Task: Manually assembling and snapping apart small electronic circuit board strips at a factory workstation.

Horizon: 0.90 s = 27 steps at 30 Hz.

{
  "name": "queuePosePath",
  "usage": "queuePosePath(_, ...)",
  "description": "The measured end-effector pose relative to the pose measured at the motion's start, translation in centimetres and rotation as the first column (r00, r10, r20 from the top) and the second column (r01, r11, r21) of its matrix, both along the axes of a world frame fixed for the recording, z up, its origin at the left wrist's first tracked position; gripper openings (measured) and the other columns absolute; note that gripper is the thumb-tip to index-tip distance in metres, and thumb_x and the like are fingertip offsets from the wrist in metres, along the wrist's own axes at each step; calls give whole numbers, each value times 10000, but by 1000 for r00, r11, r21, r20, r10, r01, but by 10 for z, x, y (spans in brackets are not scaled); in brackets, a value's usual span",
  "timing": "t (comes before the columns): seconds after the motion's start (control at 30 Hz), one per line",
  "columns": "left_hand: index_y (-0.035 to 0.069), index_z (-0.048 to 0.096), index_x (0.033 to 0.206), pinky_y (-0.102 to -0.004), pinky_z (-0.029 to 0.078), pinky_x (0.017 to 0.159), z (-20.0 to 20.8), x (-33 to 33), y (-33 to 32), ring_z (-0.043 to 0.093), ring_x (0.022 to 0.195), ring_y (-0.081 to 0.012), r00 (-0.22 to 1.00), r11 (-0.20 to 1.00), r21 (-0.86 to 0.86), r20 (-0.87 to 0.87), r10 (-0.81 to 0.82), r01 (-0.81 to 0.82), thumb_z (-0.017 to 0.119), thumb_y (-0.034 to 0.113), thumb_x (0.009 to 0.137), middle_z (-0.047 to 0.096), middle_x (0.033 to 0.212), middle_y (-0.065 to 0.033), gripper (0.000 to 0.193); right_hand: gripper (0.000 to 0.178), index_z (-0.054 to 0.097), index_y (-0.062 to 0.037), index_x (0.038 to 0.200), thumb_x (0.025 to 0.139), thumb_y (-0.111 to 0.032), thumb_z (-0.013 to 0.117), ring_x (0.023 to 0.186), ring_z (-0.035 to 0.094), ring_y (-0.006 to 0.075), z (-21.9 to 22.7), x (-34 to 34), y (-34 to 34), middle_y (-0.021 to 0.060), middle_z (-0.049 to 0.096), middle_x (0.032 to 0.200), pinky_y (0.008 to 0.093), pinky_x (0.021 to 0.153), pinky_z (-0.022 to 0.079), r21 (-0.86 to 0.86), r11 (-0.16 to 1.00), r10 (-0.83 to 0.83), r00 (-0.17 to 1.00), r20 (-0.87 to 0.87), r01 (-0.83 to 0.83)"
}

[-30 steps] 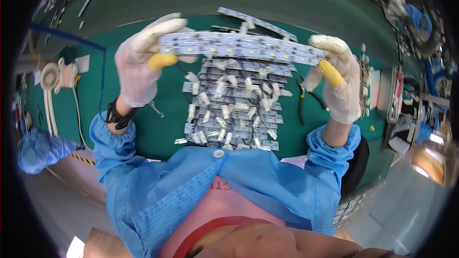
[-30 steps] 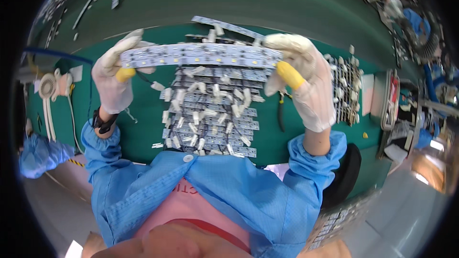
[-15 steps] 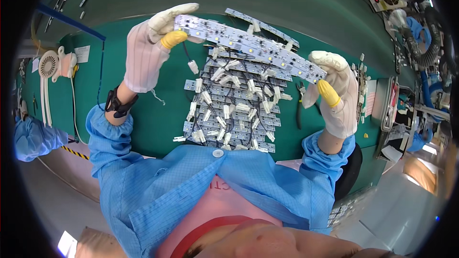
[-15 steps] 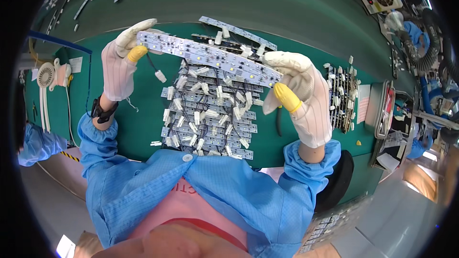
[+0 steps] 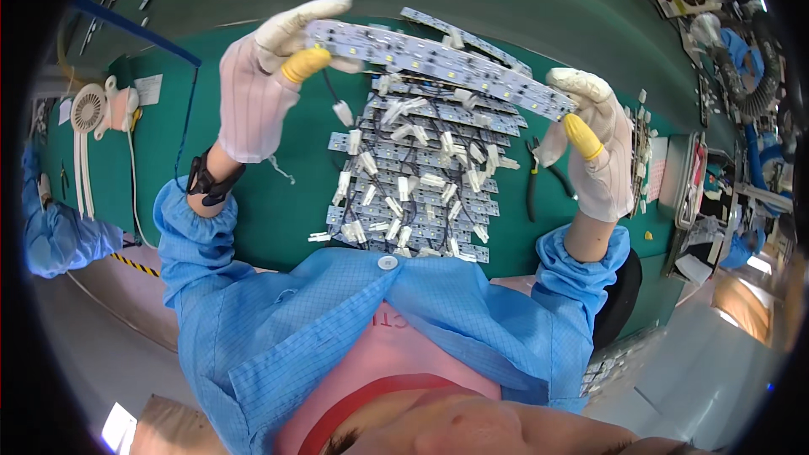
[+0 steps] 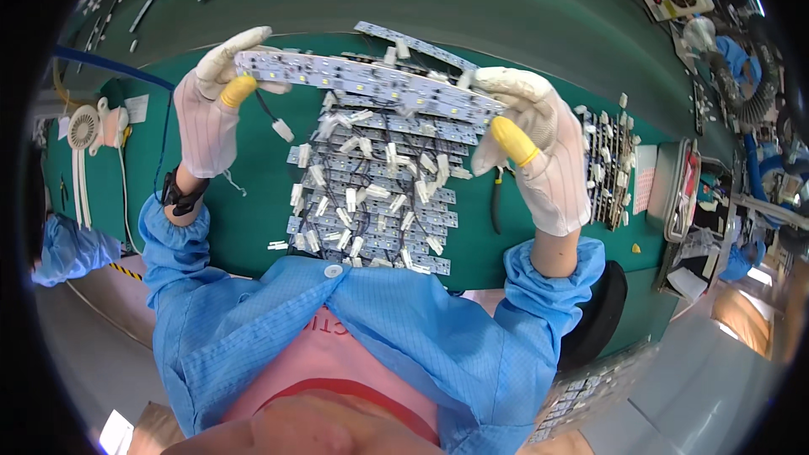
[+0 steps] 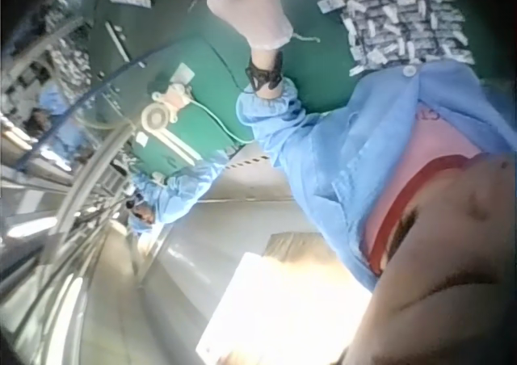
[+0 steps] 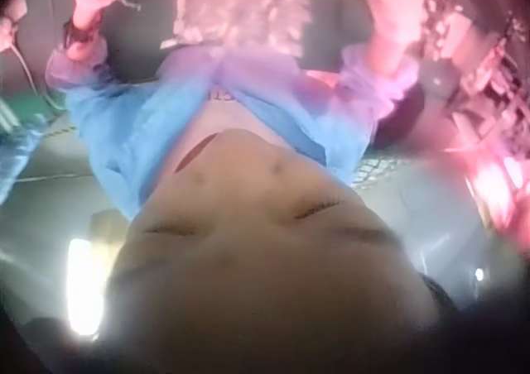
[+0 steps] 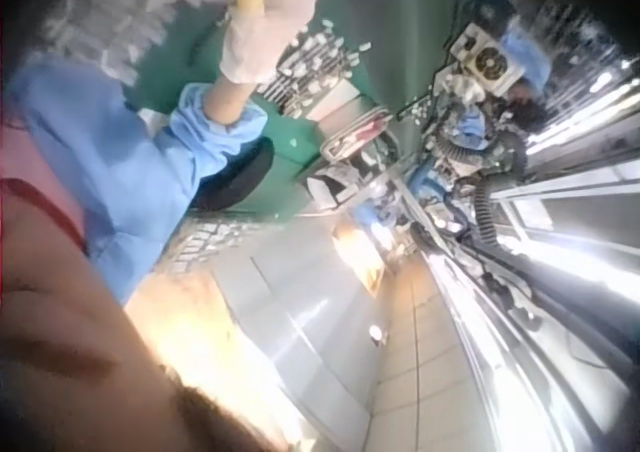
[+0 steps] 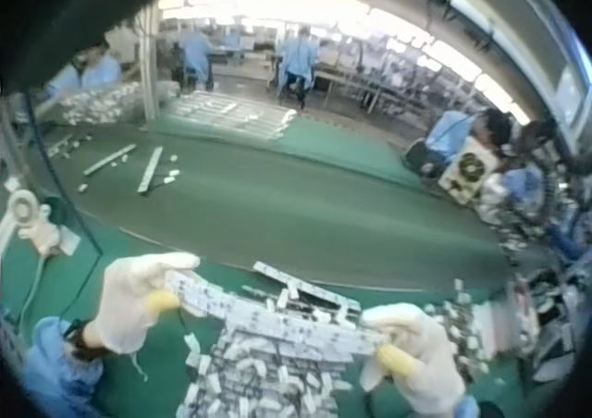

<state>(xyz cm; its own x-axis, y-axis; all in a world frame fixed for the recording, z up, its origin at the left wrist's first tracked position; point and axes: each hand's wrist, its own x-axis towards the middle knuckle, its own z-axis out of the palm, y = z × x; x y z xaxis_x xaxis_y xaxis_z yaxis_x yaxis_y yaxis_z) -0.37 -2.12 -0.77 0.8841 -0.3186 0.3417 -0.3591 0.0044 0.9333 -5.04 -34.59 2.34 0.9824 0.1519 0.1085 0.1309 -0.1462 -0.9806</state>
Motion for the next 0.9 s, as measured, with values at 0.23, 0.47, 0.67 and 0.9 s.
queuePosePath(0.23, 25, 518, 1301, -180, 326, 600, -8, 12, -3, 459, 692, -27, 971, 959, 241, -150, 189, -150, 541, 267, 944, 706, 864, -52, 432, 678, 453, 114, 1249, 821, -368, 666, 552, 591, 126, 16, -11, 11, 110, 629, 718, 199, 551, 456, 140, 983, 132, 987, -94, -118)
queuePosePath(0.47, 4, 527, 1281, -311, 421, 935, -6, 11, -2, 596, 987, -169, 973, 892, 394, 42, 225, -223, 482, 392, 960, 684, 991, -103, 506, 618, 474, 89, 1245, 859, -364, 642, 577, 612, 131, 17, -8, 8, 100, 624, 702, 214, 561, 477, 160, 972, 179, 983, -34, -172)
queuePosePath(0.67, -60, 472, 1304, -268, 421, 891, -7, 2, 0, 600, 903, -103, 992, 987, 100, -16, 128, -126, 568, 363, 929, 704, 842, -83, 573, 811, 502, 62, 1215, 808, -635, 586, 599, 598, 127, 6, 3, 1, 69, 610, 693, 221, 600, 469, -44, 998, 50, 999, -2, -50)
queuePosePath(0.9, -87, 455, 1269, -400, 399, 998, 1, -9, -2, 643, 871, -174, 991, 992, -36, 50, -122, 124, 610, 435, 882, 680, 784, -97, 668, 444, 534, 31, 1203, 930, -320, 536, 643, 620, 132, -14, 17, 2, 77, 643, 742, 235, 653, 484, 13, 998, 65, 995, -74, -64)
